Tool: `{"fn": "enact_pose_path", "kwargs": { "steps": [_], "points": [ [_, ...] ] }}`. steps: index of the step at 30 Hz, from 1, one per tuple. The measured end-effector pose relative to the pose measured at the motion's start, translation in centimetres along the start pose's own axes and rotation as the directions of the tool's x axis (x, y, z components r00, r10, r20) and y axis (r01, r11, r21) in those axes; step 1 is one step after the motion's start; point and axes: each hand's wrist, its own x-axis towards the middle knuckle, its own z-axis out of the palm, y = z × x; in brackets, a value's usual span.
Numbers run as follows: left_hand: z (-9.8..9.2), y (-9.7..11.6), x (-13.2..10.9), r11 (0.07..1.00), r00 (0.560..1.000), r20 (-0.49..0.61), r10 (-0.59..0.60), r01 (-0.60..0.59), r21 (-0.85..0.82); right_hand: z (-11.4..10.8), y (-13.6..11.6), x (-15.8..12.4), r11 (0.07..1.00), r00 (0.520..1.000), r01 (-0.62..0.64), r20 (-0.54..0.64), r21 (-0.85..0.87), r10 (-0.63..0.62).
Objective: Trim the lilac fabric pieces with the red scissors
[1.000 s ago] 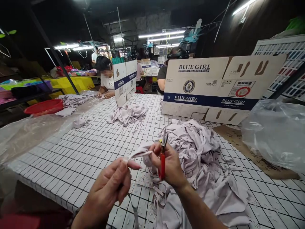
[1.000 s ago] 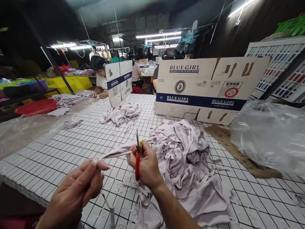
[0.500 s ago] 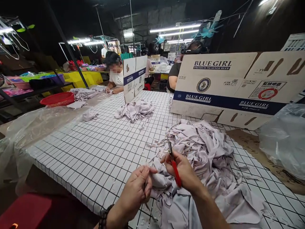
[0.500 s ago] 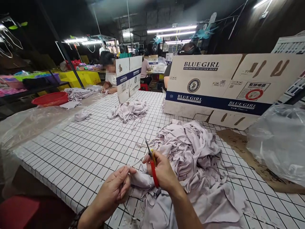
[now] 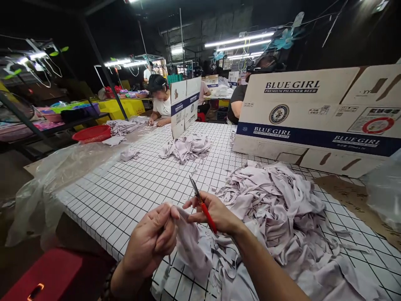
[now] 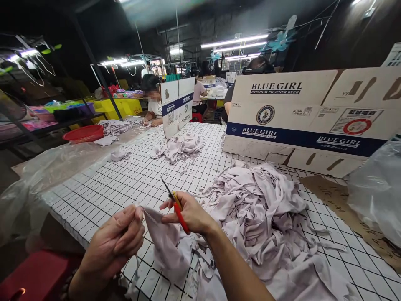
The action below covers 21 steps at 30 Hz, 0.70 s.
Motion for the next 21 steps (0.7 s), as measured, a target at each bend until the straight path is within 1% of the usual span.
{"fn": "enact_pose_path", "kwargs": {
  "steps": [3, 5, 7, 10, 13, 15, 17, 18, 20, 21],
  "points": [
    [0.2, 1.7, 0.2, 0.997, 0.997, 0.042, 0.07, -0.071, 0.029, 1.4, -0.7, 0.8, 0.998, 0.999, 0.055, 0.0, 0.012, -0.055],
    [0.4, 2.5, 0.2, 0.993, 0.994, 0.042, 0.1, -0.103, 0.054, 1.8, -1.2, 1.1, 0.994, 0.993, 0.104, -0.059, 0.02, -0.103],
    [0.5, 3.0, 0.0, 0.989, 0.993, 0.019, 0.119, -0.12, 0.084, 1.4, -1.9, 1.2, 0.987, 0.978, 0.155, -0.148, 0.035, -0.148],
    [0.2, 2.6, -0.2, 0.989, 0.996, -0.005, 0.086, -0.085, 0.124, -0.8, -3.2, 1.1, 0.979, 0.951, 0.195, -0.259, 0.064, -0.172],
    [-0.4, 0.6, 0.2, 0.996, 0.999, -0.021, -0.029, 0.031, 0.081, -2.7, -3.6, 0.8, 0.987, 0.931, 0.155, -0.34, 0.031, -0.136],
    [-0.7, -1.3, 0.7, 0.992, 0.991, -0.045, -0.128, 0.127, -0.014, -2.9, -2.9, 0.2, 0.994, 0.913, 0.106, -0.395, -0.017, -0.104],
    [-1.0, -3.3, 1.3, 0.97, 0.972, -0.074, -0.223, 0.214, -0.118, -2.2, -1.5, -0.8, 0.998, 0.907, 0.055, -0.416, -0.043, -0.068],
    [-1.1, -4.3, 1.5, 0.957, 0.961, -0.088, -0.261, 0.245, -0.157, -1.6, -0.7, -1.4, 0.998, 0.914, 0.033, -0.403, -0.045, -0.048],
    [-1.1, -5.8, 1.7, 0.941, 0.947, -0.116, -0.301, 0.275, -0.198, -0.3, 1.1, -2.6, 0.999, 0.93, 0.012, -0.366, -0.045, -0.028],
    [-1.1, -6.4, 1.7, 0.939, 0.944, -0.123, -0.306, 0.278, -0.201, 0.3, 2.0, -3.1, 0.998, 0.932, 0.019, -0.359, -0.053, -0.037]
  ]
}}
